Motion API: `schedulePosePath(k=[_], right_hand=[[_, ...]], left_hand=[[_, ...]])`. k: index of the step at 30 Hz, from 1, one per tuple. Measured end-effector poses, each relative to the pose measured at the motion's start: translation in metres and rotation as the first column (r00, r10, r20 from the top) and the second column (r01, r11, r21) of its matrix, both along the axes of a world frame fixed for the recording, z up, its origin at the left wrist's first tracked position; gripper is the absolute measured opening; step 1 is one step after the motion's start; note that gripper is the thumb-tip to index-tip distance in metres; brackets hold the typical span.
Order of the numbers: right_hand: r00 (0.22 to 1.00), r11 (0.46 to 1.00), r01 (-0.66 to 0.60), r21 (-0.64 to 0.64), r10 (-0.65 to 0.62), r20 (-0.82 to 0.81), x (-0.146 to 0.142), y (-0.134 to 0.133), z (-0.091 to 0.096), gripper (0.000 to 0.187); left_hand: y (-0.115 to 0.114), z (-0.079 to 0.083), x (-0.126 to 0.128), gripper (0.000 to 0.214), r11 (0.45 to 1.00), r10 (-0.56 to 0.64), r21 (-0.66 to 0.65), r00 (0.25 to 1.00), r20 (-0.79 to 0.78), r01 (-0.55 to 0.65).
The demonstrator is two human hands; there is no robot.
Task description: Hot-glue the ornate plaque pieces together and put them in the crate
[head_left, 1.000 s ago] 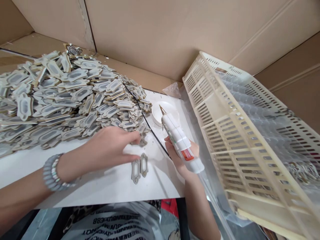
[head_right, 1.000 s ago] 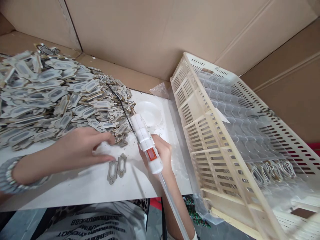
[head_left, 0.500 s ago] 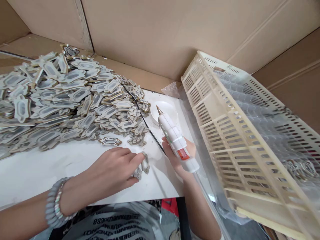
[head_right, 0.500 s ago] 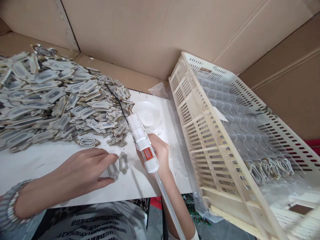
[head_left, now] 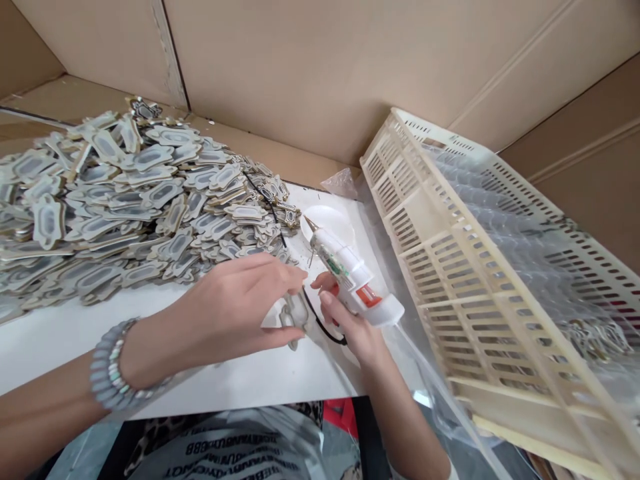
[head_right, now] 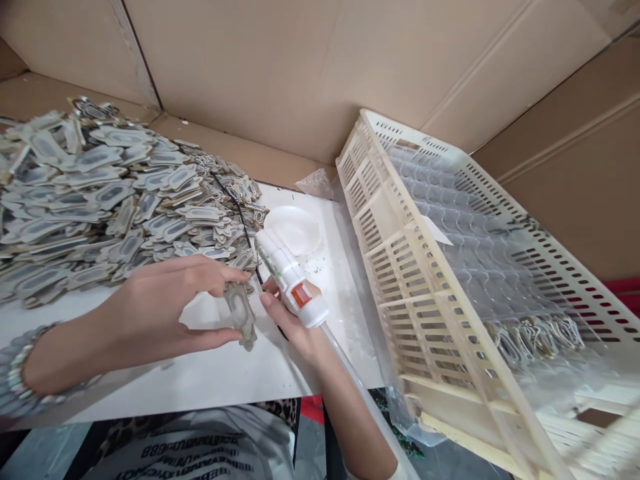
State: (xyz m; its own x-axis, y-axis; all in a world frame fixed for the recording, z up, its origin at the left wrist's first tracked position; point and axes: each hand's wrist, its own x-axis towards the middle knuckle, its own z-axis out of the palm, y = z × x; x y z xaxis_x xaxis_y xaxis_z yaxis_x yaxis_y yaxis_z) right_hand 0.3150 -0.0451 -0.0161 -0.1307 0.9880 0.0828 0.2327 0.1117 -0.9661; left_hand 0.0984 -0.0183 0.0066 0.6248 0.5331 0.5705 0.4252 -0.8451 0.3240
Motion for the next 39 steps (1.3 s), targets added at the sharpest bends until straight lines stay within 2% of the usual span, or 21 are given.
schedulePosePath(k=[4,8,11,15,17,19,21,23,24,25,27,28,29,30,32,34,39], right_hand=[[0.975,0.995,-0.038,-0.096,0.016,-0.222,-0.006,0.0,0.001,0.033],[0.901,0.975,-0.047,-0.215,-0.051,-0.43,-0.01,0.0,0.001,0.03],[0.885,0.958,-0.039,-0.283,-0.099,-0.455,-0.01,0.0,0.001,0.029],[0.898,0.956,-0.031,-0.293,-0.102,-0.427,-0.011,0.001,0.001,0.029],[0.903,0.957,-0.013,-0.289,-0.113,-0.414,-0.011,0.002,0.0,0.029],[0.906,0.959,0.028,-0.281,-0.143,-0.398,-0.011,0.004,-0.001,0.029],[0.905,0.962,0.085,-0.261,-0.184,-0.385,-0.011,0.005,-0.003,0.03],[0.901,0.964,0.131,-0.23,-0.213,-0.377,-0.011,0.006,-0.003,0.029],[0.902,0.967,0.14,-0.215,-0.214,-0.375,-0.011,0.006,-0.003,0.029],[0.905,0.969,0.141,-0.203,-0.209,-0.371,-0.012,0.005,-0.003,0.028],[0.915,0.973,0.139,-0.184,-0.197,-0.352,-0.013,0.004,-0.003,0.027],[0.922,0.974,0.137,-0.179,-0.191,-0.337,-0.014,0.003,-0.002,0.027],[0.929,0.975,0.135,-0.177,-0.187,-0.321,-0.014,0.003,-0.002,0.026],[0.935,0.975,0.134,-0.179,-0.184,-0.304,-0.015,0.002,-0.002,0.025],[0.945,0.975,0.129,-0.183,-0.177,-0.275,-0.017,0.001,-0.001,0.025],[0.956,0.977,0.12,-0.177,-0.162,-0.245,-0.018,0.001,-0.001,0.025],[0.971,0.986,0.124,-0.113,-0.144,-0.189,-0.013,-0.001,0.0,0.027]], left_hand=[[0.002,0.0,0.012,0.028,0.997,-0.062,0.055,0.997,0.054,0.059],[0.006,-0.007,0.016,0.028,0.991,-0.113,0.085,0.987,0.118,0.104],[0.009,-0.012,0.014,0.024,0.981,-0.137,0.156,0.981,0.134,0.116],[0.01,-0.016,0.011,0.019,0.978,-0.136,0.172,0.984,0.118,0.115],[0.009,-0.018,0.011,0.022,0.985,-0.139,0.119,0.982,0.13,0.123],[0.007,-0.022,0.012,0.028,0.993,-0.111,-0.022,0.978,0.177,0.116],[0.005,-0.024,0.014,0.037,0.979,-0.016,-0.194,0.971,0.238,0.063],[0.003,-0.025,0.018,0.047,0.933,0.106,-0.36,0.961,0.257,-0.006],[0.002,-0.024,0.02,0.049,0.885,0.162,-0.464,0.951,0.262,-0.023],[0.002,-0.023,0.022,0.048,0.806,0.211,-0.592,0.939,0.271,-0.01],[0.001,-0.019,0.027,0.042,0.582,0.28,-0.809,0.916,0.289,0.077],[0.001,-0.018,0.029,0.038,0.473,0.306,-0.872,0.904,0.298,0.128],[0.0,-0.016,0.032,0.035,0.391,0.327,-0.905,0.894,0.306,0.166],[0.0,-0.015,0.033,0.032,0.355,0.335,-0.916,0.89,0.309,0.185],[-0.001,-0.014,0.036,0.027,0.347,0.346,-0.921,0.888,0.303,0.179],[-0.002,-0.013,0.037,0.025,0.37,0.351,-0.916,0.89,0.29,0.152],[0.007,-0.007,0.025,0.022,0.482,0.386,-0.871,0.871,0.304,0.091]])
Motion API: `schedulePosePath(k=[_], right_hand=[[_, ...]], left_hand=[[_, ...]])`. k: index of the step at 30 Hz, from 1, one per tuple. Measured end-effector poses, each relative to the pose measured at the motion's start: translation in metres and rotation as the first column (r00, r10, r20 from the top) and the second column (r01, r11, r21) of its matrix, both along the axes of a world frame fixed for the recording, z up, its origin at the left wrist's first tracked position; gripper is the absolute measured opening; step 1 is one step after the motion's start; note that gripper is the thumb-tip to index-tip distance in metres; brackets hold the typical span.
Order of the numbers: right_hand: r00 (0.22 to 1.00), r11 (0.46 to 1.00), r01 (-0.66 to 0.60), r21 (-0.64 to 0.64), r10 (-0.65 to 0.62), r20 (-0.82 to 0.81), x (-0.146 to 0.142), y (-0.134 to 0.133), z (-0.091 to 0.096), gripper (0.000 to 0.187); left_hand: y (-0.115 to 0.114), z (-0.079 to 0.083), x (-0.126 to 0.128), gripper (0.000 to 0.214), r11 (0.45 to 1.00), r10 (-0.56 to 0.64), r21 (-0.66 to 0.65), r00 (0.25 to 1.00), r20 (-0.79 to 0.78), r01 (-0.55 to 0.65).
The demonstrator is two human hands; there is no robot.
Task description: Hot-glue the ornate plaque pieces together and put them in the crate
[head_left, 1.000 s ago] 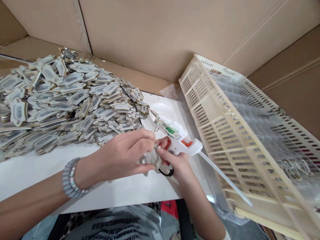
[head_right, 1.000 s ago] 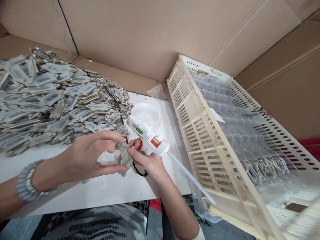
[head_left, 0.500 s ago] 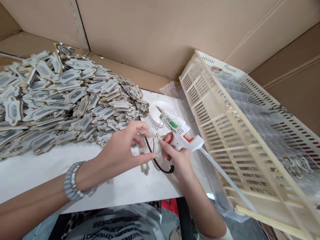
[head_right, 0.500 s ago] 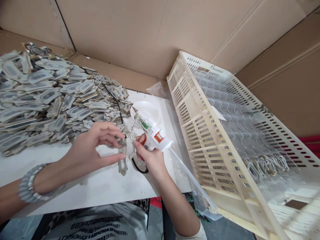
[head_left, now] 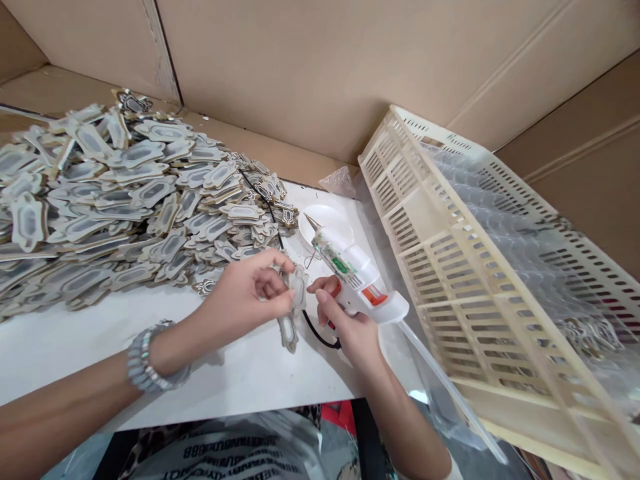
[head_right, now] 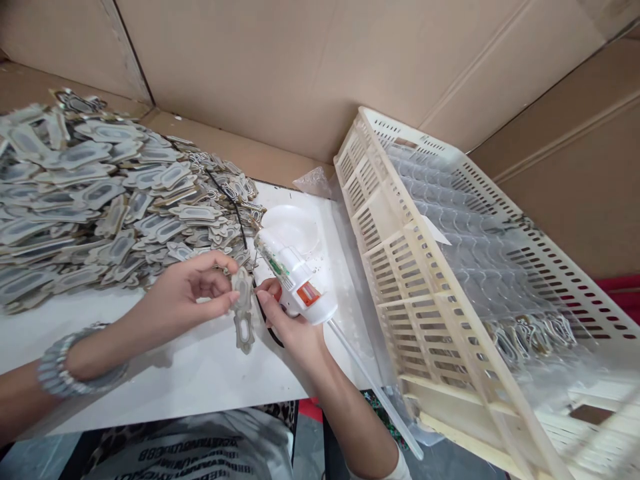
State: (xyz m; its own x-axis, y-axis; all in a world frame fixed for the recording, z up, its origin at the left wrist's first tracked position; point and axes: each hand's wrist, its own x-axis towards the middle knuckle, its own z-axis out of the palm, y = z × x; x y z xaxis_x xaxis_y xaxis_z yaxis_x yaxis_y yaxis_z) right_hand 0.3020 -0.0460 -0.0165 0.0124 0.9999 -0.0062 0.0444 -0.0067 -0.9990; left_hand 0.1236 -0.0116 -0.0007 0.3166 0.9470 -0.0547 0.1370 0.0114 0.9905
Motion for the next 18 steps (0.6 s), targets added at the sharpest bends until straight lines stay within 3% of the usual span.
schedulePosePath(k=[6,14,18], right_hand=[[0.981,0.994,-0.08,0.08,0.064,0.185,0.009,-0.005,-0.002,0.022],[0.903,0.919,-0.235,0.316,0.086,0.421,0.007,-0.006,-0.002,0.012],[0.879,0.909,-0.277,0.312,0.109,0.464,0.009,-0.007,0.0,0.01]], left_hand=[[0.019,0.012,-0.024,0.03,0.975,0.215,0.045,0.976,0.038,-0.217],[0.022,0.017,-0.028,0.032,0.97,0.238,0.04,0.97,0.051,-0.24],[0.021,0.02,-0.028,0.029,0.973,0.227,0.029,0.973,0.049,-0.229]])
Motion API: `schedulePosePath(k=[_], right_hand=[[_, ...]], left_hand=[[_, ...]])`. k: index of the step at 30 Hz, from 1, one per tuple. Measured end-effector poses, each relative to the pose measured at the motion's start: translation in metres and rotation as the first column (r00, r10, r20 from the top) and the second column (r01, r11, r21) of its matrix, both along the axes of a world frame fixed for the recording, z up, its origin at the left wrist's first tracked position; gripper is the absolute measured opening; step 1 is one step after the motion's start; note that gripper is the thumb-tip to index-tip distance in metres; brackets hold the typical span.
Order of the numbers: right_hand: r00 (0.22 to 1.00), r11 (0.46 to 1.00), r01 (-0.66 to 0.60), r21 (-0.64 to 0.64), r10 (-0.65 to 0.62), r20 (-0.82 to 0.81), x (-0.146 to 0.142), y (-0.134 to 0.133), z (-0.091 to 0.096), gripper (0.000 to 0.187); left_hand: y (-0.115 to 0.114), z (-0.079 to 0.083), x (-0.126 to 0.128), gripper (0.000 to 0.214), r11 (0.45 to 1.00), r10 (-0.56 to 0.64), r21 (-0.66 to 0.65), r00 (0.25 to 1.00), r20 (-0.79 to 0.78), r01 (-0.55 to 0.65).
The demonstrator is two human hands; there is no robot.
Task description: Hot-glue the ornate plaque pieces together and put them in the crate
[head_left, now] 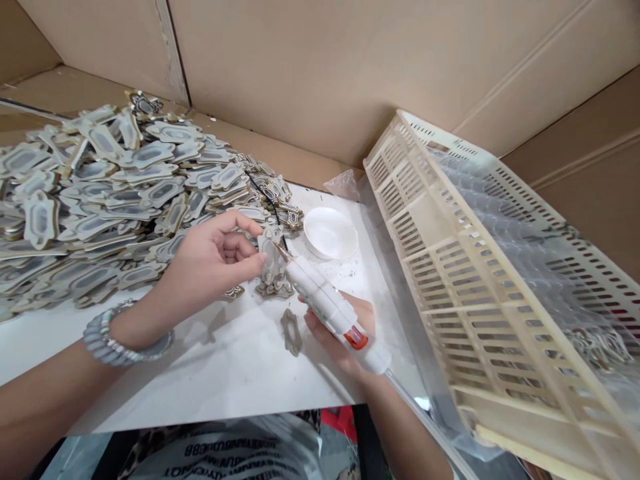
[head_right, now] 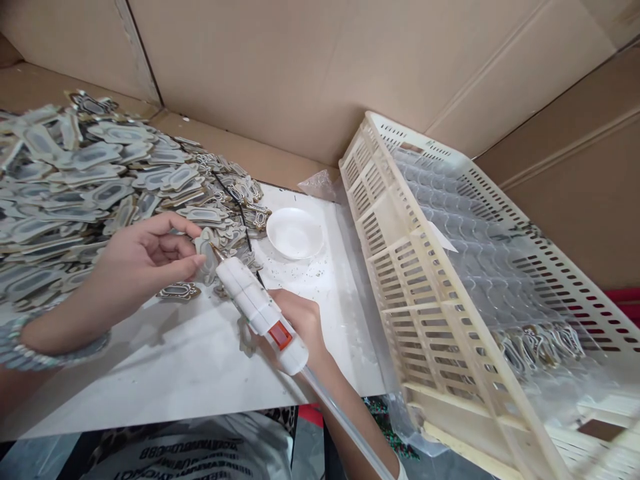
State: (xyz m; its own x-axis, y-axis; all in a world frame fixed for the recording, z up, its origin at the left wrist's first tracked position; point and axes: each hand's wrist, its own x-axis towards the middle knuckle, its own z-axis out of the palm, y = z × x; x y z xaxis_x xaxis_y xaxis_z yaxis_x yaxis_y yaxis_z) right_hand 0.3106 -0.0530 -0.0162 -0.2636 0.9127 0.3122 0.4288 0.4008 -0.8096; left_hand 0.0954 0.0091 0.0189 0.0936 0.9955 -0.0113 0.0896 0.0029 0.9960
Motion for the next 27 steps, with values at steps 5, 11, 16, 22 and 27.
schedulePosePath(k=[5,11,16,22,27], right_hand=[[1.0,0.999,-0.018,-0.042,0.018,0.017,0.0017,-0.0011,-0.0008,0.014],[1.0,1.0,-0.018,-0.025,0.019,0.016,0.0017,0.0,-0.0021,0.012],[1.0,1.0,-0.023,-0.017,0.023,-0.012,0.0012,0.0005,-0.0029,0.012],[1.0,0.999,-0.017,-0.034,0.017,-0.013,0.0018,0.0009,-0.0032,0.012],[1.0,1.0,-0.004,-0.027,0.005,0.003,0.0016,0.0008,-0.0015,0.008]], left_hand=[[-0.0023,0.0019,0.0004,0.03,1.0,-0.008,-0.012,1.0,-0.007,0.008],[-0.0033,0.0011,0.0005,0.029,1.0,-0.01,-0.023,1.0,-0.014,0.009],[-0.003,-0.0004,-0.0008,0.029,0.999,-0.023,-0.024,1.0,-0.019,0.023],[-0.0029,-0.0022,-0.0017,0.029,0.999,-0.031,-0.018,0.999,-0.016,0.03],[-0.0039,-0.0023,-0.0018,0.028,0.999,-0.035,-0.016,0.999,-0.022,0.035]])
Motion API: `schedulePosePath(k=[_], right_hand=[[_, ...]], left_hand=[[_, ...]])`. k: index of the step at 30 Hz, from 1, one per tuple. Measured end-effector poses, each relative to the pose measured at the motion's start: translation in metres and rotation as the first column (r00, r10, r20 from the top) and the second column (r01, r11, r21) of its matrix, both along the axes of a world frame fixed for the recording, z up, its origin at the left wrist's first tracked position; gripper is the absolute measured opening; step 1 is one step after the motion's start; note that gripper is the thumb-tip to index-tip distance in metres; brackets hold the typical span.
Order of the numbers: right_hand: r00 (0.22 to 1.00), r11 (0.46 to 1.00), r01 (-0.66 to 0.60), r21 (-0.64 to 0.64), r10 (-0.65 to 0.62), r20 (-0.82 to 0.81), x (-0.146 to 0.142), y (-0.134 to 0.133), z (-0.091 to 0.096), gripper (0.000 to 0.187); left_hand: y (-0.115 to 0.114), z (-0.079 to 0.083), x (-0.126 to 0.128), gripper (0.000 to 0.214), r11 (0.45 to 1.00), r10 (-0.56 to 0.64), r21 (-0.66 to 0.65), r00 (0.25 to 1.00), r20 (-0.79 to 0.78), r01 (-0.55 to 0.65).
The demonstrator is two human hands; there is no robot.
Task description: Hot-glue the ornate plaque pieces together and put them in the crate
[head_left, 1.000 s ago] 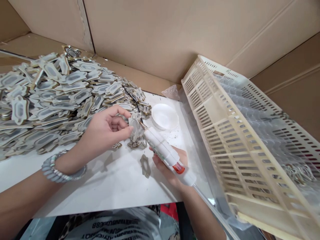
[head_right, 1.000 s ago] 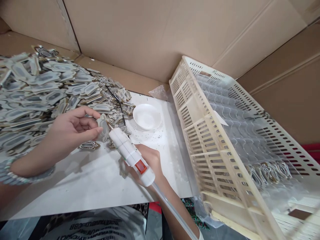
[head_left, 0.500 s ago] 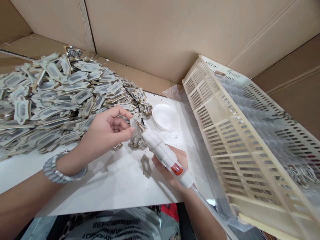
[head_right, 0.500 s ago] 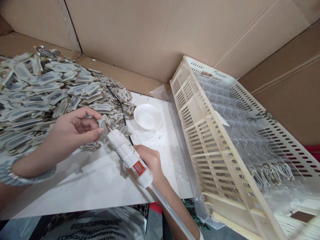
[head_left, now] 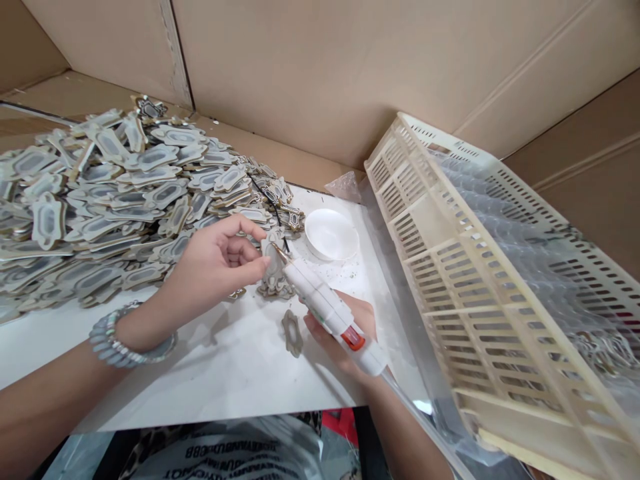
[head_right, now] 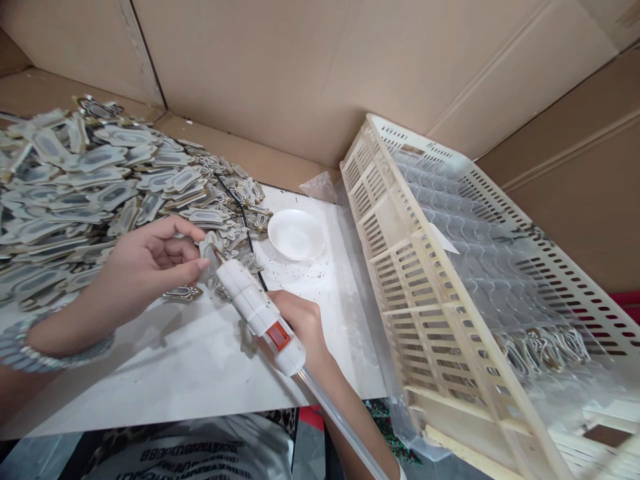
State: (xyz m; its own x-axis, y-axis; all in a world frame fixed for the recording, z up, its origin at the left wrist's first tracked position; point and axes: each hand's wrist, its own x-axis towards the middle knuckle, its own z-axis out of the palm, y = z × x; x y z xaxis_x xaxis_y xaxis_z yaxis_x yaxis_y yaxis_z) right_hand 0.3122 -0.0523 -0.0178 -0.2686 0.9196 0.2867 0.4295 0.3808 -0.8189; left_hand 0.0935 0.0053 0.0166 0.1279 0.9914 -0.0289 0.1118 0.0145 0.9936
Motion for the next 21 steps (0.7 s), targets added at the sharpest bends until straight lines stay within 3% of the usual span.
schedulePosePath(k=[21], right_hand=[[1.0,1.0,0.009,-0.009,-0.009,-0.016,0.0,0.0008,0.0022,0.015]], left_hand=[[0.0004,0.0012,0.0011,0.028,0.999,-0.001,0.034,0.999,-0.042,0.002]])
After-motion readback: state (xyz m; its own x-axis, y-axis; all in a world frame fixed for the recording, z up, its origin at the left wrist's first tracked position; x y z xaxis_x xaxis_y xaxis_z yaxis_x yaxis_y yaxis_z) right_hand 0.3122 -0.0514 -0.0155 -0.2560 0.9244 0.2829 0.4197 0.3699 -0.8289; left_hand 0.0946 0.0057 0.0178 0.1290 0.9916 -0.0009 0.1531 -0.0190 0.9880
